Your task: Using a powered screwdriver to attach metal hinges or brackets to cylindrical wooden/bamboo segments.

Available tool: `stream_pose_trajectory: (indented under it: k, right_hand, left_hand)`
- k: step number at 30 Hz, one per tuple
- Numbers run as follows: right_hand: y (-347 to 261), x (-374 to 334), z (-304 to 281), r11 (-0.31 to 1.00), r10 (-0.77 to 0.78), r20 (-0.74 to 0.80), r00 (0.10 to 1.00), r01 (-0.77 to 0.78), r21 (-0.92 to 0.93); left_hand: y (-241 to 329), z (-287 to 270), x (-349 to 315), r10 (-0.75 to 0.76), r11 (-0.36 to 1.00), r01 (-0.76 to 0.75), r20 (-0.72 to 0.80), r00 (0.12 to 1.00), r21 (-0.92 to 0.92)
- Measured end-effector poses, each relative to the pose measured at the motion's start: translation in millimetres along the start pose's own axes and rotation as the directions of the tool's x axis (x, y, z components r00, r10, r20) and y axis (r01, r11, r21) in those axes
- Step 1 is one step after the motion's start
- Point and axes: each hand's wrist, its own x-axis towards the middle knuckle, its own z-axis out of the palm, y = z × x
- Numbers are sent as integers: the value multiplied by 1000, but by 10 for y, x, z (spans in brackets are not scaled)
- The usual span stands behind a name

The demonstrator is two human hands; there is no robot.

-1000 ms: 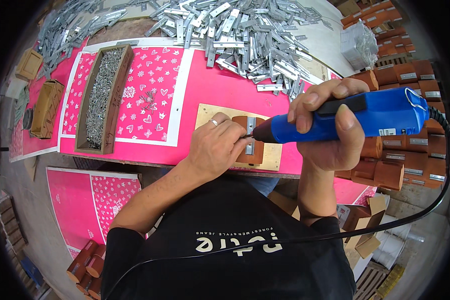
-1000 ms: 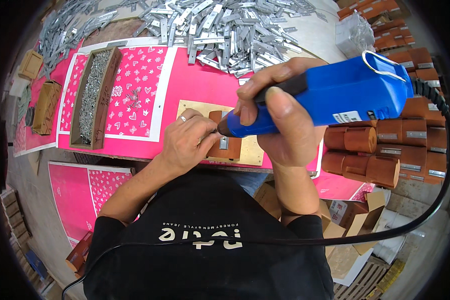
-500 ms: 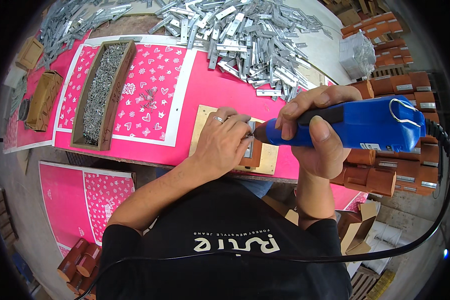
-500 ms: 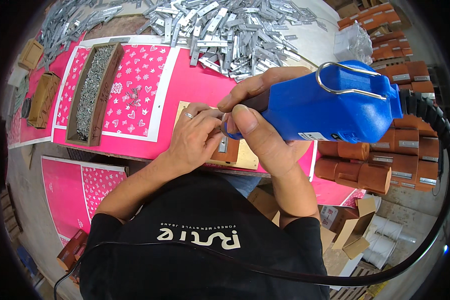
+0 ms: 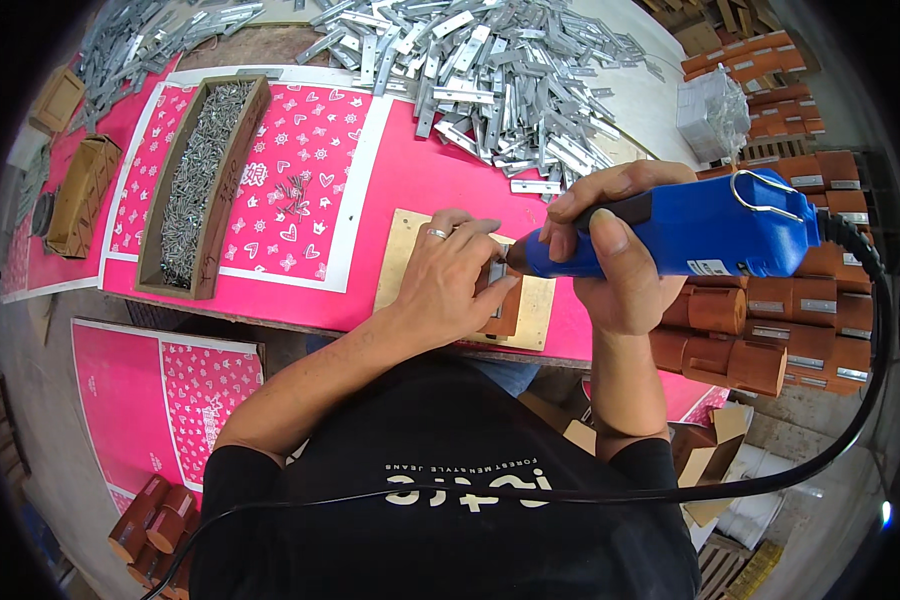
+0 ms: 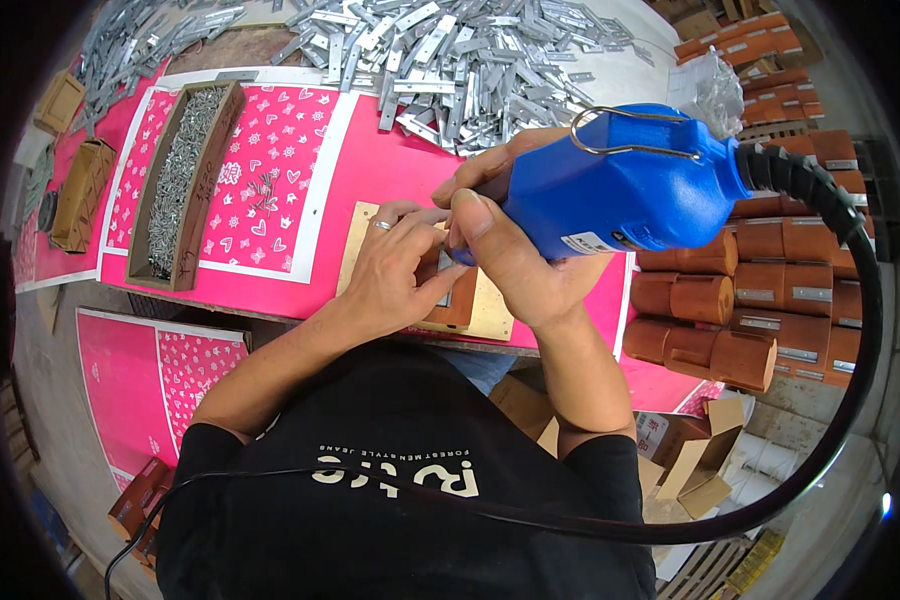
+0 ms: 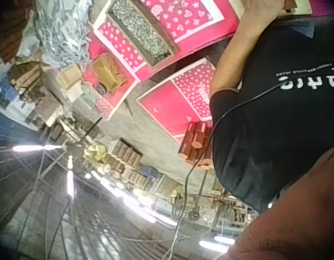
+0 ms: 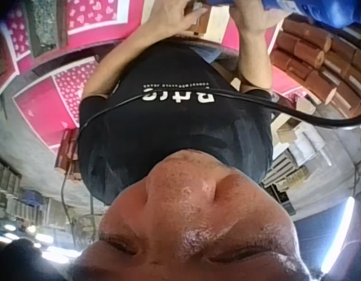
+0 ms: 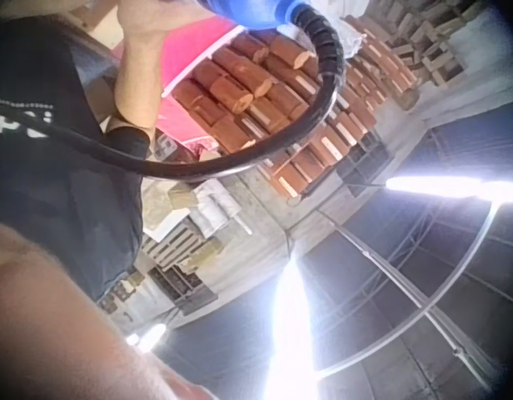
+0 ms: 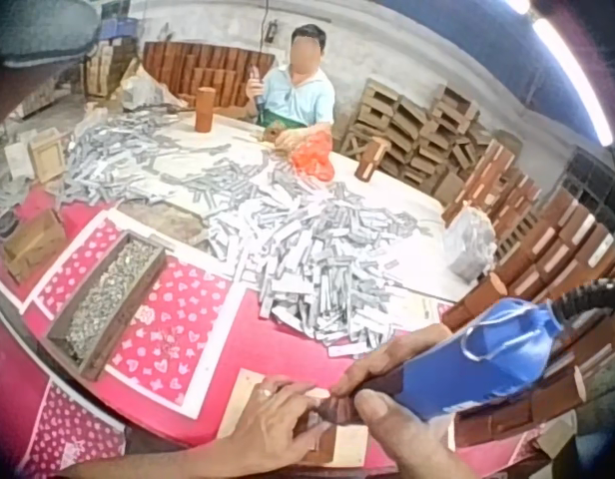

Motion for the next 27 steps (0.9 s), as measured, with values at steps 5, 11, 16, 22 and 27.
stream_pose_trajectory:
  k: [5,11,16,22,27]
  right_hand:
    - [26,24,-14,1000,-5,-3,1000,5,-9]
    - [36,17,-54,1000,-18,23,1000,19,-5]
    - [54,49,-13,1000,-23,54,998,23,-16]
    - [102,50,26,976,-47,91,995,65,-206]
    - [151,44,54,971,-42,101,994,64,-231]
  left_hand:
    - [-20,-4,20,0,1000,0,-1,1000,-1]
    - [-43,43,18,-40,997,42,32,999,-61]
    - [-46,75,-8,-57,997,59,23,998,-59]
    - [-36,73,-24,-60,998,60,15,998,-13]
    - [-65,72,-39,-49,998,49,7,999,-50]
